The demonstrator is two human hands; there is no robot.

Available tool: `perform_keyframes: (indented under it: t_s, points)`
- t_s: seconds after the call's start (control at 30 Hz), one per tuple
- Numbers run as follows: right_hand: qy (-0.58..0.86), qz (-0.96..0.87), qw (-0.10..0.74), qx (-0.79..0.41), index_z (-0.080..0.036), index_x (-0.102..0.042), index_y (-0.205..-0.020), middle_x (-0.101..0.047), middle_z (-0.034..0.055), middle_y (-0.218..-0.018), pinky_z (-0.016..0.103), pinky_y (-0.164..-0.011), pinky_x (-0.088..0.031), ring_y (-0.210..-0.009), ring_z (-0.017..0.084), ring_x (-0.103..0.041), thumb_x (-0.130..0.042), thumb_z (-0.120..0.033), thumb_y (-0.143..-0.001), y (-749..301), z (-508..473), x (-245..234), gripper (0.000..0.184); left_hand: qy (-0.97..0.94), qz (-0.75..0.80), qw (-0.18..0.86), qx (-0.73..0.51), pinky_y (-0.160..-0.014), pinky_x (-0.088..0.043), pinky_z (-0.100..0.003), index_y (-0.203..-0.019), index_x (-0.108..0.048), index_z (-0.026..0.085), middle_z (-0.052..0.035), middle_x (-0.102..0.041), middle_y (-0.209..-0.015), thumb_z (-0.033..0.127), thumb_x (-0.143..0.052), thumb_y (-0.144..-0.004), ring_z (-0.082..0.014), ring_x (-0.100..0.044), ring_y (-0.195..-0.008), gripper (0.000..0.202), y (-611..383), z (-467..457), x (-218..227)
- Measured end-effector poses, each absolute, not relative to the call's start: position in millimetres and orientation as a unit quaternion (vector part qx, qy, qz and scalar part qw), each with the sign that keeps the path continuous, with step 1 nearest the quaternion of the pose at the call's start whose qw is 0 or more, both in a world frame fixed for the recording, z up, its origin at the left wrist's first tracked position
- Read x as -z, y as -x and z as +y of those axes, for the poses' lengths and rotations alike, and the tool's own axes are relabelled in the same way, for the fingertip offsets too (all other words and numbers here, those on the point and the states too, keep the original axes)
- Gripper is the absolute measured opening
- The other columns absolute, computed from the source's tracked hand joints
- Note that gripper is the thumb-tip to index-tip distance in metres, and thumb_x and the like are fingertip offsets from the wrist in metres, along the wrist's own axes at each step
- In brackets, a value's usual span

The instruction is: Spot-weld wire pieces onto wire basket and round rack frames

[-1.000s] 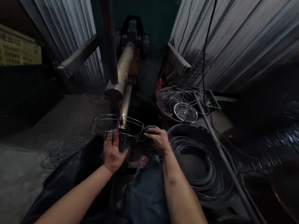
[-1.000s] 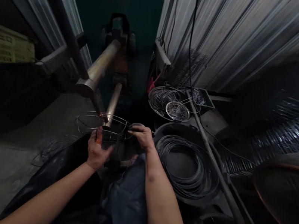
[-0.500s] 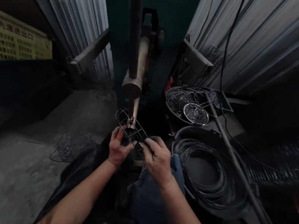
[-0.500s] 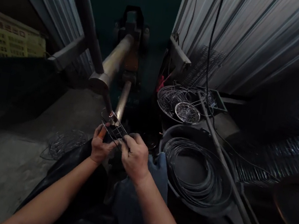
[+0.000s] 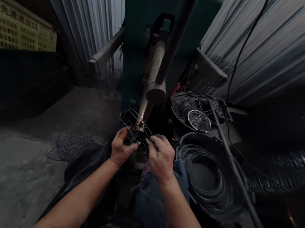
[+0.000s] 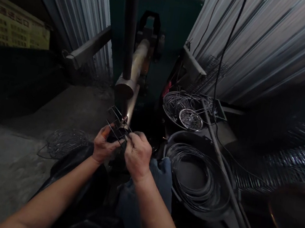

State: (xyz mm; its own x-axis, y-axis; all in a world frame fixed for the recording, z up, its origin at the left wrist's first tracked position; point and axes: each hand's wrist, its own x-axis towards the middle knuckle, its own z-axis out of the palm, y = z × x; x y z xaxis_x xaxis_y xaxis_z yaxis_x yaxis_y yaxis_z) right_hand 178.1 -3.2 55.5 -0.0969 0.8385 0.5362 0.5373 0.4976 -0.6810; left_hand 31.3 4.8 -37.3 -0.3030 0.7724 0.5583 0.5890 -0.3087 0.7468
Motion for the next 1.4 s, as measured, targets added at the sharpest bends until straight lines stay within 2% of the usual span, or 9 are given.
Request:
perform_keyframes:
  t_s: [0.27, 0.53, 0.67, 0.77, 0.9, 1.03, 1.4]
  points:
    - [0.502, -0.731, 0.448, -0.114, -0.021, -0.070, -0.075, -0.066, 0.0054, -0.082, 0.028, -0.069, -0.049, -0.076, 0.018, -0.063, -0.053, -0.017, -0.082, -171.2, 9.7, -61.7, 0.019, -0.561, 0.583, 0.131, -0.573, -0.091, -0.049, -0.037, -0.117, -0.060, 0.017, -0.0100, -0.062, -0.112, 0.033, -0.080, -0.064, -0.0231, -0.062, -0.100, 0.059, -32.7, 14.9, 34.1]
    - [0.518, -0.722, 0.444, -0.115, -0.019, -0.070, -0.074, -0.066, 0.0062, -0.079, 0.029, -0.068, -0.048, -0.074, 0.018, -0.062, -0.053, -0.018, -0.082, -166.2, 17.2, -66.7, 0.018, -0.563, 0.593, 0.136, -0.560, -0.092, -0.049, -0.039, -0.118, -0.061, 0.017, -0.0101, -0.063, -0.113, 0.031, -0.081, -0.060, -0.0250, -0.062, -0.101, 0.063, -27.3, 14.4, 31.6]
    - [0.509, -0.709, 0.471, -0.128, -0.020, -0.068, -0.081, -0.068, 0.0090, -0.094, 0.033, -0.077, -0.050, -0.088, 0.021, -0.064, -0.057, -0.020, -0.081, -178.6, -0.7, -64.7, 0.012, -0.565, 0.580, 0.170, -0.562, -0.089, -0.050, -0.038, -0.115, -0.063, 0.016, -0.0094, -0.065, -0.108, 0.037, -0.082, -0.059, -0.0238, -0.062, -0.097, 0.063, -23.7, 7.5, 30.5]
    - [0.535, -0.668, 0.492, -0.159, -0.020, -0.068, -0.086, -0.067, 0.0107, -0.104, 0.034, -0.075, -0.052, -0.093, 0.023, -0.064, -0.066, -0.025, -0.076, -199.7, -22.6, -52.6, 0.011, -0.540, 0.579, 0.220, -0.570, -0.088, -0.050, -0.037, -0.113, -0.065, 0.017, -0.0077, -0.065, -0.105, 0.038, -0.084, -0.055, -0.0225, -0.063, -0.094, 0.064, -24.2, 5.1, 29.9]
    - [0.503, -0.663, 0.498, -0.243, -0.022, -0.070, -0.080, -0.071, 0.0058, -0.090, 0.032, -0.073, -0.054, -0.083, 0.020, -0.067, -0.066, -0.023, -0.077, -215.7, -38.7, -37.6, 0.006, -0.443, 0.556, 0.351, -0.609, -0.081, -0.053, -0.034, -0.113, -0.064, 0.016, -0.0063, -0.067, -0.098, 0.034, -0.086, -0.051, -0.0204, -0.065, -0.086, 0.069, -32.5, 5.4, 32.3]
    - [0.481, -0.672, 0.508, -0.244, -0.023, -0.070, -0.077, -0.071, 0.0038, -0.082, 0.029, -0.071, -0.054, -0.077, 0.018, -0.067, -0.061, -0.020, -0.080, -207.8, -31.6, -42.2, 0.010, -0.333, 0.519, 0.478, -0.625, -0.073, -0.054, -0.030, -0.113, -0.063, 0.014, -0.0045, -0.070, -0.087, 0.027, -0.087, -0.047, -0.0180, -0.066, -0.077, 0.072, -38.8, 6.7, 30.5]
    - [0.497, -0.723, 0.445, -0.178, -0.021, -0.068, -0.067, -0.068, 0.0039, -0.073, 0.028, -0.065, -0.047, -0.068, 0.018, -0.063, -0.056, -0.017, -0.079, -181.7, 8.2, -68.2, 0.018, -0.273, 0.477, 0.519, -0.655, -0.072, -0.051, -0.027, -0.101, -0.066, 0.013, -0.0021, -0.070, -0.082, 0.022, -0.086, -0.047, -0.0147, -0.065, -0.071, 0.058, -30.2, 27.9, 26.8]
